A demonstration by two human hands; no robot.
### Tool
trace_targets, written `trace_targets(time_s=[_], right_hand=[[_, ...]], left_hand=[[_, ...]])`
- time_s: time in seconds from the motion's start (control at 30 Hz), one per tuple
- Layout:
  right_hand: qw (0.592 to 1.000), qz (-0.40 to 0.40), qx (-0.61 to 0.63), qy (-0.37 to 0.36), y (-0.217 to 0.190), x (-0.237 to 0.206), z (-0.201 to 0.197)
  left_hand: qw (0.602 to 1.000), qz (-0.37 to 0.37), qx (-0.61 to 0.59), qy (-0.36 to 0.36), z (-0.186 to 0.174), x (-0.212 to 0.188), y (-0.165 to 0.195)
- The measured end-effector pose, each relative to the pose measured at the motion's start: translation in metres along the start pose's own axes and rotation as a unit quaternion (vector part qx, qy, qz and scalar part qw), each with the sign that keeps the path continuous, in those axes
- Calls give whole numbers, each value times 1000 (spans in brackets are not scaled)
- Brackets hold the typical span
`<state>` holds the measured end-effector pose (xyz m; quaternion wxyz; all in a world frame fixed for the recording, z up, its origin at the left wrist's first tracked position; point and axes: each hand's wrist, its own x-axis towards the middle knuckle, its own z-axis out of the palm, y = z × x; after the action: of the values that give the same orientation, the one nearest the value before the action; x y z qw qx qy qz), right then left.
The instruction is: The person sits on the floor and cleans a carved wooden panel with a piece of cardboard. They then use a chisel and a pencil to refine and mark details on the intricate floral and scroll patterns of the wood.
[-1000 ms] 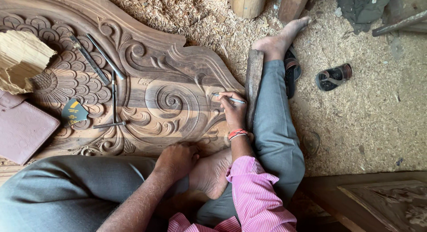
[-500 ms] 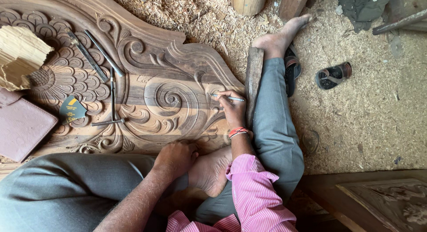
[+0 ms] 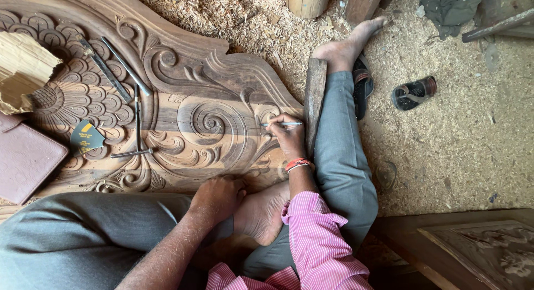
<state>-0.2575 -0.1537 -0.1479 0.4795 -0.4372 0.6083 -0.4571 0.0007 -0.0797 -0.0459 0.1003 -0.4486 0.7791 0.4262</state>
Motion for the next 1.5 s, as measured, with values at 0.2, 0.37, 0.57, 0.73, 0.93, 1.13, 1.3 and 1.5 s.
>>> trace_targets(time_s=[0.2, 0.37, 0.57, 0.73, 0.93, 1.13, 1.3, 1.5], right_hand=[[1000, 1, -6, 11, 0, 2, 1], [999, -13, 8, 32, -4, 1, 4], [997, 18, 13, 79, -11, 0, 8], [993, 24, 20, 112, -14, 1, 10], [994, 9, 34, 106, -15, 0, 12], [991, 6, 27, 131, -19, -1, 15], [986, 16, 76, 147, -16, 2, 15], [992, -23, 56, 112, -6, 2, 14]], left_hand=[[1000, -12, 17, -22, -2, 2, 1], [1000, -12, 7, -20, -2, 1, 1], [1000, -9, 7, -6, -1, 1, 0], [1000, -11, 24, -17, 0, 2, -1], [1000, -10, 9, -4, -1, 2, -1], [1000, -11, 22, -13, -3, 1, 2], [999, -17, 27, -20, -4, 1, 3], [1000, -18, 18, -13, -2, 2, 2]])
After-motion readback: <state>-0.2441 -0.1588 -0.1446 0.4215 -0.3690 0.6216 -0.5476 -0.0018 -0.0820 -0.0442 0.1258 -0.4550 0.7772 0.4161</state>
